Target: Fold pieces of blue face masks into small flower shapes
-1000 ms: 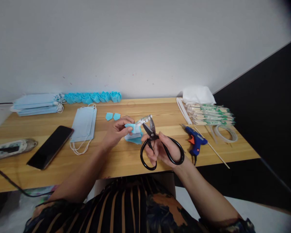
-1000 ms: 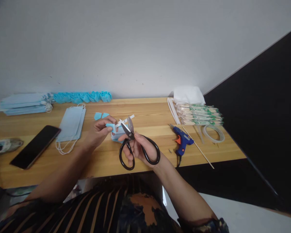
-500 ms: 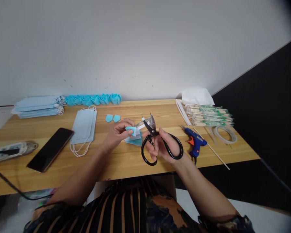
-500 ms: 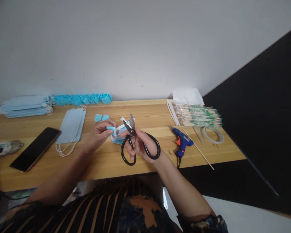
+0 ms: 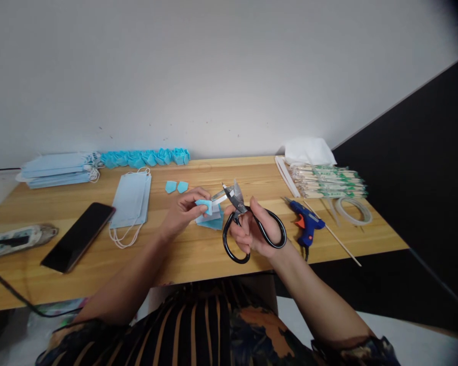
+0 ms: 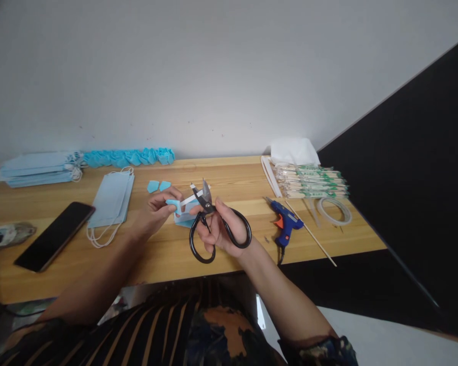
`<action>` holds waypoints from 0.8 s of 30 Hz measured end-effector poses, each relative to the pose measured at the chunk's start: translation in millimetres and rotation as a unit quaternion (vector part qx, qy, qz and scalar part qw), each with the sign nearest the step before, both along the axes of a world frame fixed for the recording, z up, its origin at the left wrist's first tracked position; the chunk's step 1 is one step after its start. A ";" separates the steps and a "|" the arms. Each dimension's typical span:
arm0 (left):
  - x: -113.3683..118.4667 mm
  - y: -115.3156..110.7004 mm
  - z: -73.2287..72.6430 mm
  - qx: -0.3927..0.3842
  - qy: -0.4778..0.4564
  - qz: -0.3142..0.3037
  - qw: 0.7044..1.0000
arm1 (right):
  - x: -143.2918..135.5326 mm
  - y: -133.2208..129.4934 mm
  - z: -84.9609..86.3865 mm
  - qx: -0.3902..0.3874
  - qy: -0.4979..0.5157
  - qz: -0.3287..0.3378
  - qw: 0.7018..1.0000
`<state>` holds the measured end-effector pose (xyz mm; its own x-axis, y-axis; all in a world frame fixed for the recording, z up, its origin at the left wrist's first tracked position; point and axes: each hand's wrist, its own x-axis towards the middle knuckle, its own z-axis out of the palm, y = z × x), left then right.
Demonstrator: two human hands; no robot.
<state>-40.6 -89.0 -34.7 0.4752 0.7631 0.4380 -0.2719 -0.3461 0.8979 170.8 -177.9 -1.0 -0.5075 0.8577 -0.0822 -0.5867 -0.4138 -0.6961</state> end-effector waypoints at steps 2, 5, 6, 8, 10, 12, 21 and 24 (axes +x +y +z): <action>-0.4 0.2 -0.1 -0.004 0.003 -0.004 1.000 | -0.4 -0.1 0.7 -0.006 -0.008 -0.005 1.000; -1.6 0.0 -0.1 -0.010 0.022 0.002 1.000 | -0.2 -0.6 0.9 -0.002 -0.014 -0.012 1.000; -2.1 -0.1 -0.2 -0.010 0.027 0.006 1.000 | 0.1 -0.7 0.7 0.003 -0.018 -0.014 1.000; -2.9 -0.3 -0.3 -0.012 0.032 0.012 0.999 | 0.7 -0.6 0.0 0.010 -0.032 -0.017 0.999; -3.0 -0.4 -0.1 -0.013 0.035 0.013 0.999 | 0.3 0.0 -1.0 0.014 -0.052 -0.020 0.998; -2.2 -0.4 0.5 -0.008 0.040 0.012 0.999 | -1.5 0.1 -2.1 0.016 -0.076 -0.027 0.997; 4.1 1.0 10.0 -0.032 0.130 0.066 0.989 | 27.8 -30.8 2.9 0.143 -0.236 -0.159 0.948; 15.2 7.4 19.8 -0.016 0.186 0.073 0.980 | 54.3 -41.2 -0.6 0.055 -0.306 -0.214 0.926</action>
<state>-25.4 -81.6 -14.9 0.4817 0.8454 0.2307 0.1260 -0.3273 0.9365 225.1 -219.1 -1.6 -0.0058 0.9898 -0.1427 -0.1632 -0.1417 -0.9764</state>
